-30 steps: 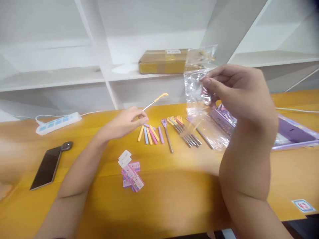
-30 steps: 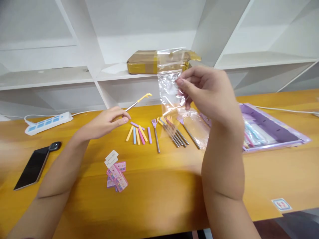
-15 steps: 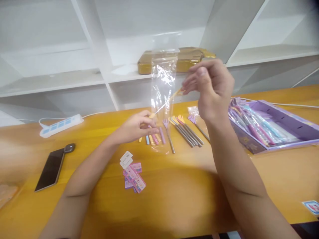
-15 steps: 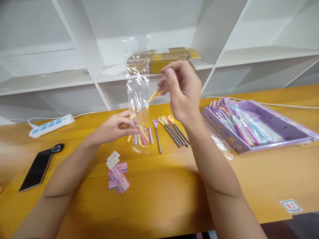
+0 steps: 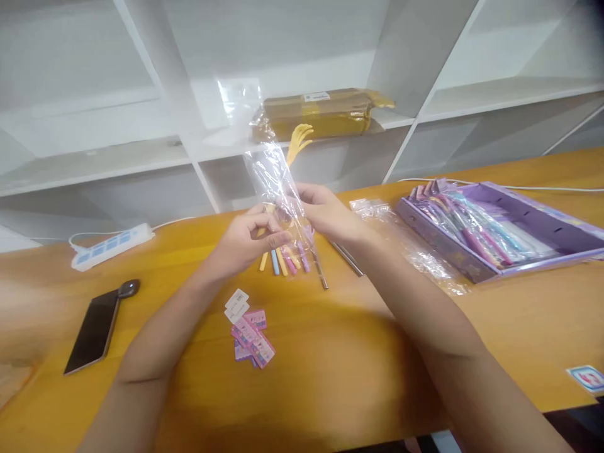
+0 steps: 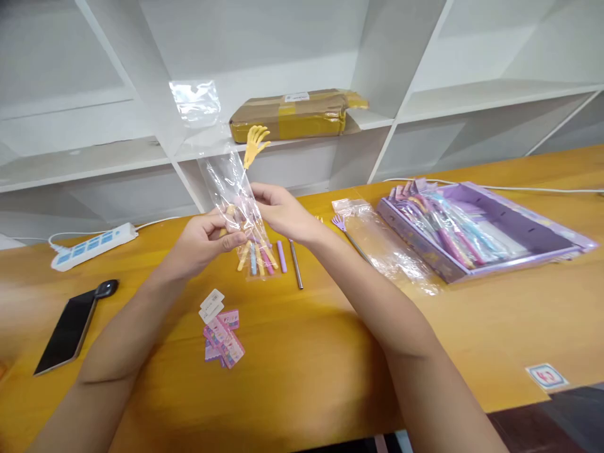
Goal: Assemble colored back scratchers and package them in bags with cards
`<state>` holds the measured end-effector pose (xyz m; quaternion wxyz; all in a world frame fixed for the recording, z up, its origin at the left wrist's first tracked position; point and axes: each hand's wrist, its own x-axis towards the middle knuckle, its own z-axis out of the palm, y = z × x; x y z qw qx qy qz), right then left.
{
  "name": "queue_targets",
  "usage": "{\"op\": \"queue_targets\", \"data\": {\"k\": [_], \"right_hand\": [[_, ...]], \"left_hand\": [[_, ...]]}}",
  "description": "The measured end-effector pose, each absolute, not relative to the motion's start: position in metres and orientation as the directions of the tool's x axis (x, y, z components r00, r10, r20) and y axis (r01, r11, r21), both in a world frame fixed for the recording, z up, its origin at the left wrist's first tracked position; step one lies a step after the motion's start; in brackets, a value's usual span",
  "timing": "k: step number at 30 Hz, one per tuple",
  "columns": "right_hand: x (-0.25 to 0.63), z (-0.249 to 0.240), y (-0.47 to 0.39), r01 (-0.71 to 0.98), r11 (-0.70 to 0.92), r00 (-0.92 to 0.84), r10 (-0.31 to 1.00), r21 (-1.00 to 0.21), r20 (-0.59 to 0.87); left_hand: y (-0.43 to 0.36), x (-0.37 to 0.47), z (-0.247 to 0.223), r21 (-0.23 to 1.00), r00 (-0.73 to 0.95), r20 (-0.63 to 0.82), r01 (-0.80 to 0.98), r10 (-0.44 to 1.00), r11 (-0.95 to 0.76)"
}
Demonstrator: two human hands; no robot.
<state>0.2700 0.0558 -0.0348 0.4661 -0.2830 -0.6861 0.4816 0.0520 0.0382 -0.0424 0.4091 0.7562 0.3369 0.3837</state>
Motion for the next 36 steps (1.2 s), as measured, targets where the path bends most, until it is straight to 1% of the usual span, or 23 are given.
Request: {"op": "queue_targets", "data": {"k": [4, 7, 11, 14, 16, 19, 23, 25, 27, 29, 30, 32, 34, 36], "right_hand": [[0.262, -0.036, 0.051, -0.079, 0.359, -0.381, 0.851, -0.93, 0.361], [0.26, -0.042, 0.057, -0.09, 0.379, -0.294, 0.874, -0.921, 0.388], [0.268, -0.047, 0.076, -0.205, 0.412, -0.148, 0.884, -0.888, 0.444], [0.285, -0.04, 0.082, -0.221, 0.444, -0.061, 0.882, -0.868, 0.466], [0.299, -0.028, 0.075, -0.197, 0.473, -0.053, 0.87, -0.859, 0.491], [0.318, -0.008, 0.049, -0.109, 0.498, -0.155, 0.846, -0.86, 0.509], [0.341, 0.012, 0.006, 0.118, 0.53, -0.364, 0.81, -0.84, 0.46], [0.349, 0.018, -0.008, 0.236, 0.572, -0.446, 0.782, -0.785, 0.435], [0.354, 0.022, -0.014, 0.324, 0.663, -0.527, 0.719, -0.675, 0.453], [0.356, 0.023, -0.016, 0.366, 0.746, -0.57, 0.652, -0.556, 0.5], [0.357, 0.022, -0.015, 0.373, 0.762, -0.574, 0.638, -0.53, 0.513], [0.357, 0.02, -0.013, 0.366, 0.748, -0.576, 0.649, -0.553, 0.497], [0.356, 0.016, -0.01, 0.354, 0.723, -0.607, 0.66, -0.594, 0.442], [0.353, 0.013, -0.007, 0.366, 0.712, -0.652, 0.656, -0.599, 0.381]], "left_hand": [[0.038, 0.057, -0.048, 0.918, 0.505, 0.308, 0.065, 0.806, -0.391], [0.038, 0.057, -0.051, 0.947, 0.486, 0.3, -0.05, 0.821, -0.317], [0.041, 0.053, -0.051, 0.962, 0.423, 0.273, -0.126, 0.864, -0.243], [0.041, 0.05, -0.045, 0.946, 0.361, 0.32, -0.18, 0.876, -0.271], [0.041, 0.048, -0.04, 0.919, 0.298, 0.379, -0.235, 0.876, -0.317], [0.042, 0.044, -0.033, 0.874, 0.187, 0.449, -0.296, 0.874, -0.385], [0.046, 0.036, -0.025, 0.783, -0.005, 0.554, -0.337, 0.833, -0.523], [0.048, 0.032, -0.021, 0.754, -0.074, 0.574, -0.339, 0.815, -0.562], [0.048, 0.03, -0.018, 0.737, -0.113, 0.585, -0.341, 0.803, -0.584], [0.047, 0.028, -0.017, 0.717, -0.139, 0.599, -0.346, 0.788, -0.606], [0.046, 0.028, -0.016, 0.708, -0.146, 0.607, -0.348, 0.782, -0.614], [0.045, 0.028, -0.017, 0.696, -0.153, 0.618, -0.349, 0.771, -0.627], [0.044, 0.029, -0.017, 0.683, -0.163, 0.63, -0.348, 0.759, -0.642], [0.043, 0.031, -0.018, 0.661, -0.179, 0.648, -0.351, 0.74, -0.664]]}}
